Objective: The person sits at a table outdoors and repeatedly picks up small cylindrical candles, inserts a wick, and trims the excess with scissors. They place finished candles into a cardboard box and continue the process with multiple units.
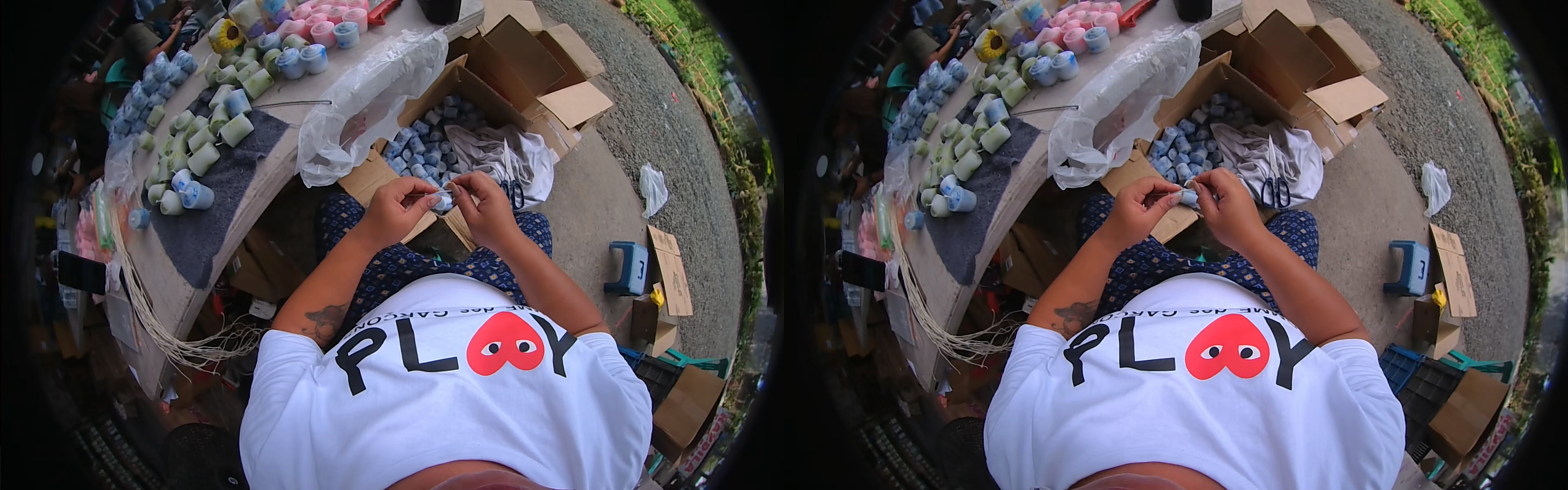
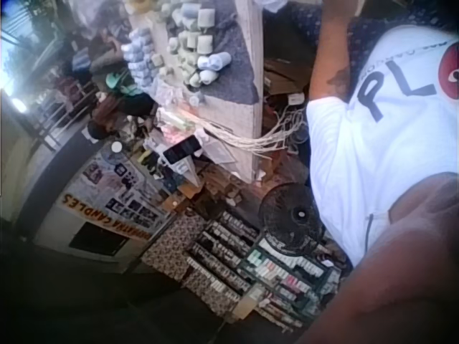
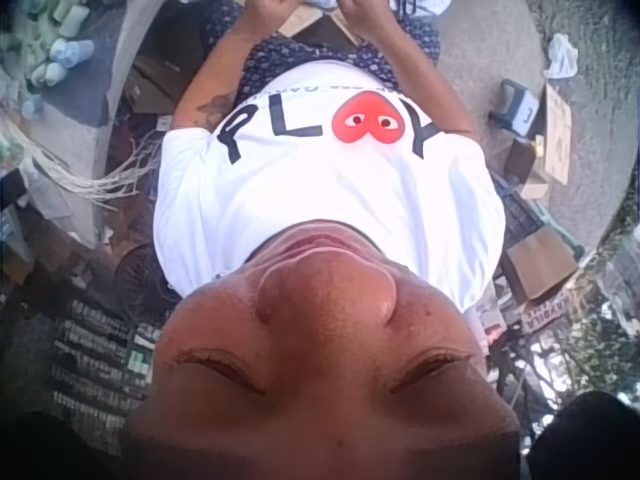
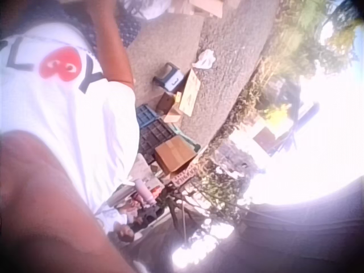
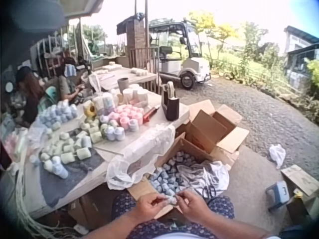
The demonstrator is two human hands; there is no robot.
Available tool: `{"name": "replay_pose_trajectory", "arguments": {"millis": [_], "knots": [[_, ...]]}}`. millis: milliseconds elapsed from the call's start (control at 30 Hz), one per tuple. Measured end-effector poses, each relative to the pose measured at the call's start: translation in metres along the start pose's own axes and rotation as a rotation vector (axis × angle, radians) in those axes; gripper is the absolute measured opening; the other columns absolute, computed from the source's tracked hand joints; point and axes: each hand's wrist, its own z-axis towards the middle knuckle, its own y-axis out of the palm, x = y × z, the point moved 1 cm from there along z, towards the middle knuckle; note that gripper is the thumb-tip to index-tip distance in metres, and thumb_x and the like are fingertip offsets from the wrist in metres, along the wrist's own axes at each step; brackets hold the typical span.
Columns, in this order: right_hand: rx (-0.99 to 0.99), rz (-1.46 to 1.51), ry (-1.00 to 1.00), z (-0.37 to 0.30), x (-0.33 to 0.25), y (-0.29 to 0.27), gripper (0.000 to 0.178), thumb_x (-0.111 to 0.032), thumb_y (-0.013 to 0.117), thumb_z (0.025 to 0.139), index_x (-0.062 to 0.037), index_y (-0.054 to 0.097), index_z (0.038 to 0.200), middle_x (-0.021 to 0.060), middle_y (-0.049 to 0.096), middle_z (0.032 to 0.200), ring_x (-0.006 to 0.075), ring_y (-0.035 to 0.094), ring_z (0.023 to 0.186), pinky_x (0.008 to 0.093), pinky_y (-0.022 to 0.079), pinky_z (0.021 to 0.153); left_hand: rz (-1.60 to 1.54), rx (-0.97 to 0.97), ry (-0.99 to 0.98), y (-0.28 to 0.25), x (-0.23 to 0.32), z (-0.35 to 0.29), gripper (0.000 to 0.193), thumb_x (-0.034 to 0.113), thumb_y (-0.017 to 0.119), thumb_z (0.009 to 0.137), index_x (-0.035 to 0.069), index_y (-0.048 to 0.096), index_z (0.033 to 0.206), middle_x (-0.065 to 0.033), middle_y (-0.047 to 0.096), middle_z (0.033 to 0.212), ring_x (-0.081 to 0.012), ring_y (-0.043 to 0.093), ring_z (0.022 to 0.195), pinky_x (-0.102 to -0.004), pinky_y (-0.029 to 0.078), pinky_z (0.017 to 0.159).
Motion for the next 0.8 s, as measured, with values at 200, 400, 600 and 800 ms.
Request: {"name": "replay_pose_trajectory", "arguments": {"millis": [200, 400, 600, 800], "knots": [[-0.167, -0.034, -0.121, 0.000, -0.007, -0.001, 0.012, -0.009, 0.058, 0.086, 0.0010, 0.059, 0.093, 0.0113, 0.058, 0.085, 0.0224, 0.058, 0.077, 0.0307, 0.046, 0.069, 0.162, -0.006, 0.113, -0.007, -0.001, 0.005, 0.007, 0.004, 0.059, 0.088, 0.001, 0.058, 0.094, -0.0028, 0.061, 0.083, -0.0068, 0.055, 0.074, -0.0207, 0.046, 0.067], [-0.327, 0.485, 0.158, 0.002, -0.012, 0.002, 0.019, -0.016, 0.054, 0.093, 0.0016, 0.056, 0.099, 0.0041, 0.060, 0.088, 0.0099, 0.058, 0.080, 0.0245, 0.047, 0.073, -0.454, 0.052, -0.114, 0.008, -0.009, 0.002, 0.005, 0.007, 0.054, 0.091, 0.004, 0.054, 0.096, -0.0014, 0.058, 0.086, -0.0081, 0.054, 0.079, -0.0215, 0.044, 0.074], [-0.342, 0.636, 0.184, 0.002, -0.009, 0.007, 0.020, -0.018, 0.052, 0.094, 0.0005, 0.055, 0.101, 0.0019, 0.058, 0.087, 0.0089, 0.056, 0.081, 0.0234, 0.046, 0.076, -0.733, -0.005, -0.152, 0.013, -0.010, -0.002, 0.009, 0.013, 0.048, 0.095, 0.006, 0.048, 0.100, -0.0020, 0.056, 0.091, -0.0069, 0.052, 0.084, -0.0221, 0.043, 0.079], [-0.296, 0.643, 0.180, 0.003, -0.013, 0.009, 0.020, -0.016, 0.054, 0.093, 0.0017, 0.055, 0.102, 0.0040, 0.060, 0.088, 0.0093, 0.058, 0.080, 0.0233, 0.046, 0.074, -0.644, 0.009, -0.054, 0.017, -0.009, -0.004, 0.010, 0.017, 0.047, 0.097, 0.007, 0.046, 0.099, -0.0006, 0.054, 0.090, -0.0054, 0.050, 0.084, -0.0211, 0.042, 0.077]]}}
